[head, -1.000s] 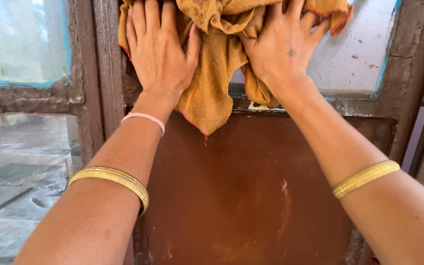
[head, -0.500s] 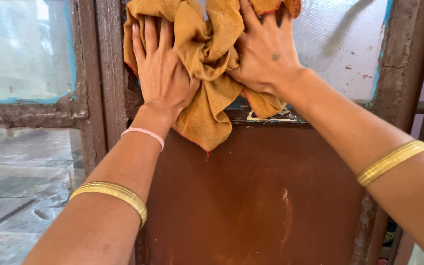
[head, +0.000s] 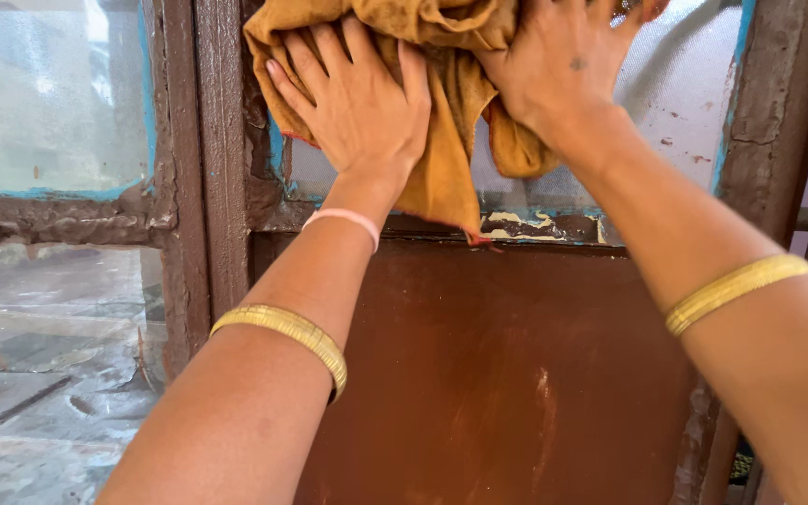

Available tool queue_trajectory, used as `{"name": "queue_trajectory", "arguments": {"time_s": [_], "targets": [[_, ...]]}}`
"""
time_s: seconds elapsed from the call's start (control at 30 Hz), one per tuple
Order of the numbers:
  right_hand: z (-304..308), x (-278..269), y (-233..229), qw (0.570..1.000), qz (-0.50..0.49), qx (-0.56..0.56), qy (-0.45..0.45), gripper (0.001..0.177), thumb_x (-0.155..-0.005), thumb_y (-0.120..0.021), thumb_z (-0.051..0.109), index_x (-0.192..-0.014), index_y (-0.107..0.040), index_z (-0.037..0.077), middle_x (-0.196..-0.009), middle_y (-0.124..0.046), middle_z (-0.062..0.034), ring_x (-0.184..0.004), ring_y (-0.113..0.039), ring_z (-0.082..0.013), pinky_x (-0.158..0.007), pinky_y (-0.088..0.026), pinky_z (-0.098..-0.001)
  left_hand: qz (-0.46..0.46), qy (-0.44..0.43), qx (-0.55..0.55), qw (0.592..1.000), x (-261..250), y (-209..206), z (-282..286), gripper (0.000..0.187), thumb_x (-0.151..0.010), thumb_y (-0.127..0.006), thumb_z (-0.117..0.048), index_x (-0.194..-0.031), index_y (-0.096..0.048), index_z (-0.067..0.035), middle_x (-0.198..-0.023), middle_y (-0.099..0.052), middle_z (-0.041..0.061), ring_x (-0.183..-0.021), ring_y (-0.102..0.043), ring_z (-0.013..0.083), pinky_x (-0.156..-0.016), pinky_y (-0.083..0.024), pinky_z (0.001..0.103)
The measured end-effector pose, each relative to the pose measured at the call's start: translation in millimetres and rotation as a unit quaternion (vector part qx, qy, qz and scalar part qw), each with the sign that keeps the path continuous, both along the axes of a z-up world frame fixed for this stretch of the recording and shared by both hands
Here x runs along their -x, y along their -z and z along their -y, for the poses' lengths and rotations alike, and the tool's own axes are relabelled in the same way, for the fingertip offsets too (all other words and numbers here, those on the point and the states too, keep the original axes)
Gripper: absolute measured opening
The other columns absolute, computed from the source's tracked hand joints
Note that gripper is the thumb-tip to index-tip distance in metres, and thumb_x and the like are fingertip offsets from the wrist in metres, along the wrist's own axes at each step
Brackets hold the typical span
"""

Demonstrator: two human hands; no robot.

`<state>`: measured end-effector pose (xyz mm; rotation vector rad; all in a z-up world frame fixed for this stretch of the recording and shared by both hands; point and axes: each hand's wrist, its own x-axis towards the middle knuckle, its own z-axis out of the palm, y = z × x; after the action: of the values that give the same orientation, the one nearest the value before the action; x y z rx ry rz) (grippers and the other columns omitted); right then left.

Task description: The person cleans the window frame and panel by wiping down the surfaces with a cloth.

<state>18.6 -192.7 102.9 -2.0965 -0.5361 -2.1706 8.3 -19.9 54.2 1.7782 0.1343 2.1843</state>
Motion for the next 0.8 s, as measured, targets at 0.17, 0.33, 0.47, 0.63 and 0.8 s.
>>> {"name": "queue_trajectory", "arguments": {"time_s": [0.17, 0.33, 0.47, 0.63, 0.8], "targets": [[8, -14, 20, 0.996, -0.033, -0.061, 0.052, 0.092, -0.088, -0.073, 0.062, -0.154, -0.044, 0.005, -0.146, -0.042, -0.0243, -0.121, -0.051, -0.0527, -0.098, -0.026, -0.0781, 0.025, -0.014, -0.055, 0.998, 0, 17, -7, 0.06, -0.101, -0.05, -0.05, -0.141, -0.052, -0.005, -0.151, -0.045, 0.021, -0.148, -0.027, 0.0453, -0.124, -0.007, 0.062], [1, -7, 33, 0.995, -0.052, -0.081, 0.034, 0.085, -0.096, -0.066, 0.069, -0.149, -0.048, 0.004, -0.16, -0.028, -0.0278, -0.124, -0.051, -0.0515, -0.103, -0.025, -0.0783, 0.015, -0.011, -0.035, 0.999, 3, 27, -7, 0.058, -0.101, -0.051, -0.05, -0.138, -0.054, -0.005, -0.147, -0.049, 0.019, -0.146, -0.028, 0.0444, -0.124, -0.007, 0.062], [0, -15, 44, 0.995, -0.043, -0.072, 0.05, 0.086, -0.1, -0.061, 0.072, -0.152, -0.047, 0.006, -0.164, -0.013, -0.0324, -0.125, -0.049, -0.0553, -0.104, -0.02, -0.081, 0.013, -0.013, -0.048, 0.999, 6, 36, -8, 0.058, -0.1, -0.052, -0.048, -0.139, -0.053, -0.005, -0.146, -0.048, 0.019, -0.146, -0.029, 0.0441, -0.123, -0.008, 0.062], [-2, -17, 60, 0.996, 0.053, -0.048, 0.061, 0.089, -0.101, -0.062, 0.072, -0.16, -0.042, 0.008, -0.163, -0.009, -0.0327, -0.127, -0.048, -0.0569, -0.1, -0.021, -0.0807, -0.002, -0.012, -0.066, 0.998, 11, 46, -13, 0.058, -0.101, -0.053, -0.047, -0.14, -0.052, -0.003, -0.146, -0.048, 0.019, -0.146, -0.029, 0.0445, -0.124, -0.007, 0.062], [-11, 9, 71, 0.997, -0.056, -0.052, 0.012, 0.088, -0.098, -0.059, 0.063, -0.166, -0.035, 0.012, -0.168, -0.004, -0.0313, -0.126, -0.047, -0.0573, -0.107, -0.022, -0.0787, -0.055, -0.017, -0.063, 0.996, 20, 53, -17, 0.066, -0.095, -0.058, -0.045, -0.143, -0.048, -0.001, -0.146, -0.046, 0.022, -0.146, -0.026, 0.046, -0.124, -0.007, 0.06]]}}
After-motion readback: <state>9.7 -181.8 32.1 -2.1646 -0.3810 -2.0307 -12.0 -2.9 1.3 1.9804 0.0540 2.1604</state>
